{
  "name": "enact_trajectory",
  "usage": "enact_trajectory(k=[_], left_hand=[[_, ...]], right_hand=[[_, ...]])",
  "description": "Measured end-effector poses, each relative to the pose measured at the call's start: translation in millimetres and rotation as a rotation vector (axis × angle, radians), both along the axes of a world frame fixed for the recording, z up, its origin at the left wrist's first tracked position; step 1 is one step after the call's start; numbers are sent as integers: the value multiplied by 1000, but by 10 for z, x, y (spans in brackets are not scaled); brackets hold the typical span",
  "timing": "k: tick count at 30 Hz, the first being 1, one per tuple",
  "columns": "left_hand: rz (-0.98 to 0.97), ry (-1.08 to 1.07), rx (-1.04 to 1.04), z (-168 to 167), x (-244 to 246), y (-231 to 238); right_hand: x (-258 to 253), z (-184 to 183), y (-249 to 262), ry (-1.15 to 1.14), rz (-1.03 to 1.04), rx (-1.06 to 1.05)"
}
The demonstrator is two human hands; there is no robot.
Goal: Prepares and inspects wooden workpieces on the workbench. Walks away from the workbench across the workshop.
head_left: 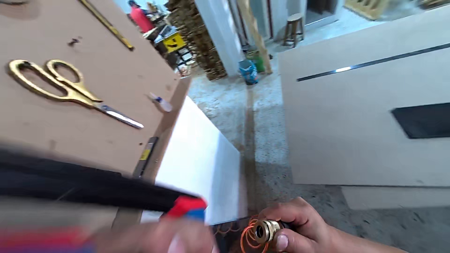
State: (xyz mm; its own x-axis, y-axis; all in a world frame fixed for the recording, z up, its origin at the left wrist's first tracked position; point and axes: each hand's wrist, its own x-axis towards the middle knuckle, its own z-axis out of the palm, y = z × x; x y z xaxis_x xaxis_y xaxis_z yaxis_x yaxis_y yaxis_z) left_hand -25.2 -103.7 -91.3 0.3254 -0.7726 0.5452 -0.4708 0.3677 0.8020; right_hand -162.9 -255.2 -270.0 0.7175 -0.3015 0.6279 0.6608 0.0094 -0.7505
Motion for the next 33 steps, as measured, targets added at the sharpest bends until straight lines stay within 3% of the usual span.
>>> enact_trajectory(k=[4, 7, 11, 15, 17, 20, 22, 24, 26, 28, 30, 33], left_hand=[[-12, 344, -318, -415, -573, -701], [-4, 495, -370, -515, -1108, -855], [-96, 535, -350, -629, -1778, -914], [-323, 547, -247, -756, -2613, -1109], [-392, 565, -221, -800, -3087, -1262], [-489, 603, -128, -862, -3775, -1454], [-575, 653, -48, -915, -4210, -1566], [-670, 660, 18, -1022, -4599, -1684], [-737, 640, 104, -1147, -4959, -1830], [-789, 635, 235, -1320, -5276, -2015], [-859, 631, 398, -1527, -5544, -2298], [-912, 715, 645, -1829, -5830, -2825]], right_hand=[[-724, 223, 173, 41, -193, -60], [-1213, 296, 253, 118, -379, -112], [-1908, 418, 414, 212, -644, -155], [-2762, 531, 645, 343, -951, -139], [-3155, 574, 720, 400, -1033, 4], [-3693, 560, 755, 349, -824, 531], [-4018, 480, 739, 264, -694, 743], [-4287, 424, 752, 309, -902, 739], [-4508, 367, 727, 504, -1263, 589], [-4719, 254, 628, 739, -1483, 450], [-4961, 158, 428, 892, -1455, 511], [-5236, 26, 9, 894, -1259, 668]])
